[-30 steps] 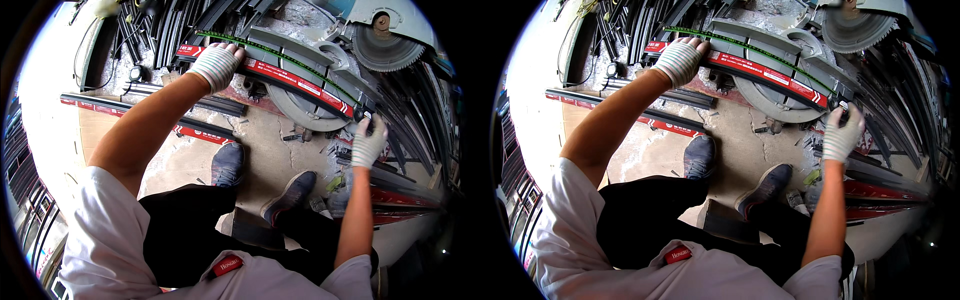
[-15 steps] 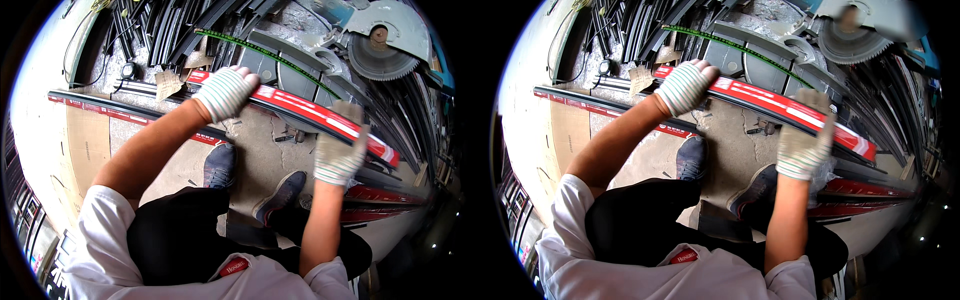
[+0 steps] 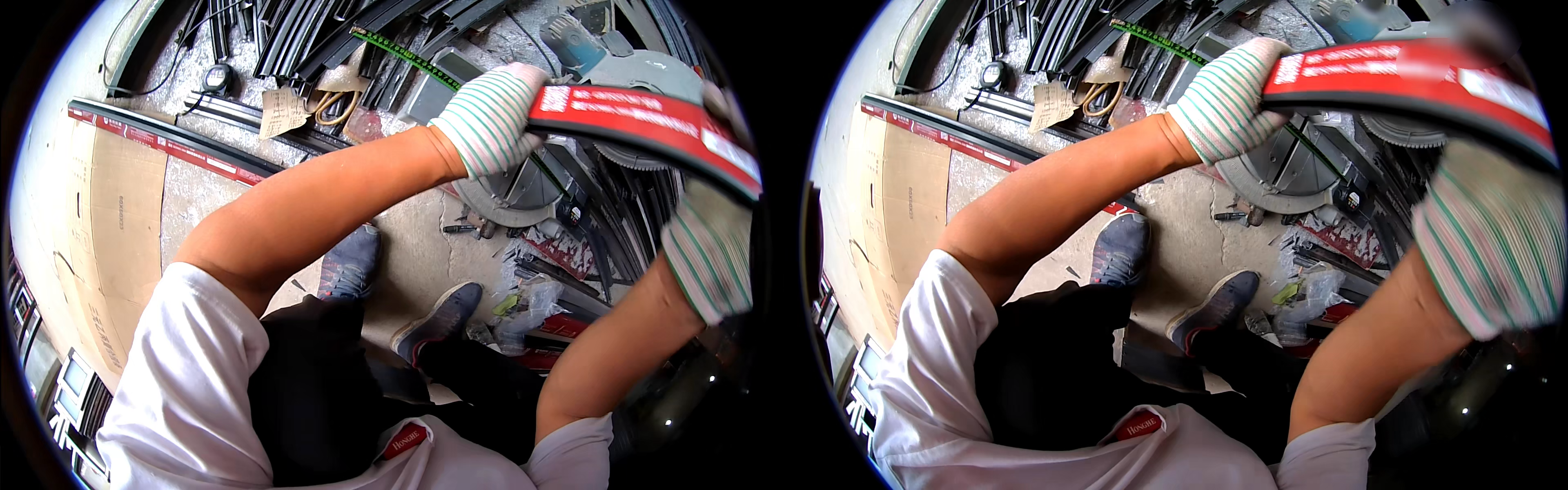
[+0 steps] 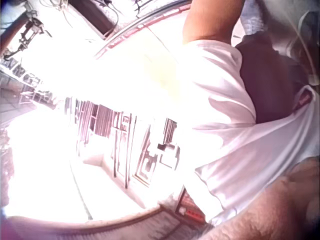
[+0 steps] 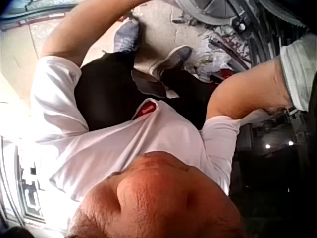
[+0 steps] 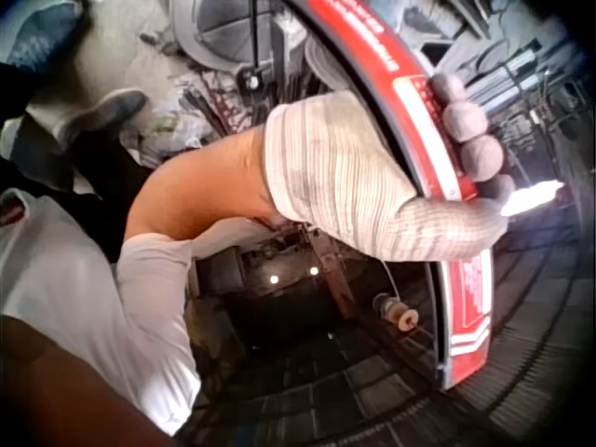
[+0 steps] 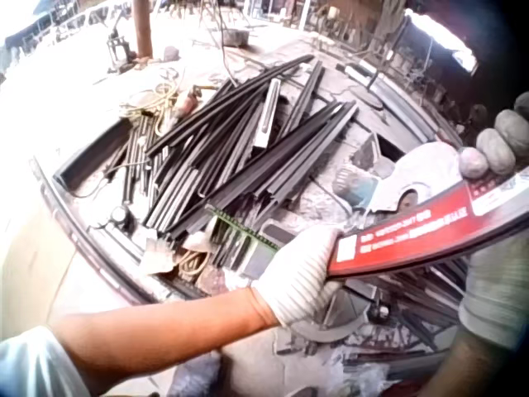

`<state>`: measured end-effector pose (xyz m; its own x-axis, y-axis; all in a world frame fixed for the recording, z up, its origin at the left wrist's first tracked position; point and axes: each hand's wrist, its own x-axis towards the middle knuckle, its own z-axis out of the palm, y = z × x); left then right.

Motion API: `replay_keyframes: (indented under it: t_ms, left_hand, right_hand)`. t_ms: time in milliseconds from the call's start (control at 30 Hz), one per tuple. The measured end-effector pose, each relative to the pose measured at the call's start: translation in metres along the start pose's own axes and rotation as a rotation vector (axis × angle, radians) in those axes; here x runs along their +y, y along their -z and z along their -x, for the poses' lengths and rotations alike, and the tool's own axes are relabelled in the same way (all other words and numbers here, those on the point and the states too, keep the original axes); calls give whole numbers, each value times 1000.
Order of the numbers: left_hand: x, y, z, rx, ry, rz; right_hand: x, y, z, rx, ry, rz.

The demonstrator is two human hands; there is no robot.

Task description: The person measures multiple window frames using a tape measure, checking dimensions on several frames and metal profiles in a workshop. The person handles the tape measure and frames directly without additional tools.

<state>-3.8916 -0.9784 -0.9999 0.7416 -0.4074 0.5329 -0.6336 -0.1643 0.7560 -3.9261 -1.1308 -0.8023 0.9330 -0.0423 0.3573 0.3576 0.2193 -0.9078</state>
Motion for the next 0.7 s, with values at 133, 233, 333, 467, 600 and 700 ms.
replay_keyframes:
  t_ms: [133,233,333,467,600,700]
  left_hand:
    - [-39,2,35,-31,249,31]
    - [-42,-1,36,-30,244,4]
    - [-44,-2,34,-19,243,10]
    - [-45,-4,35,-9,244,28]
    - [-41,1,33,-44,183,-16]
    - [-45,21,36,-85,111,-152]
  right_hand:
    - [64,-1,-15,-99,-78,37]
    - [67,2,-18,-116,-81,68]
    - [65,4,-23,-130,-109,74]
    - [63,-11,-19,-28,-48,142]
    - [44,-9,-14,163,-77,248]
    - [48,-41,16,423,-4,375]
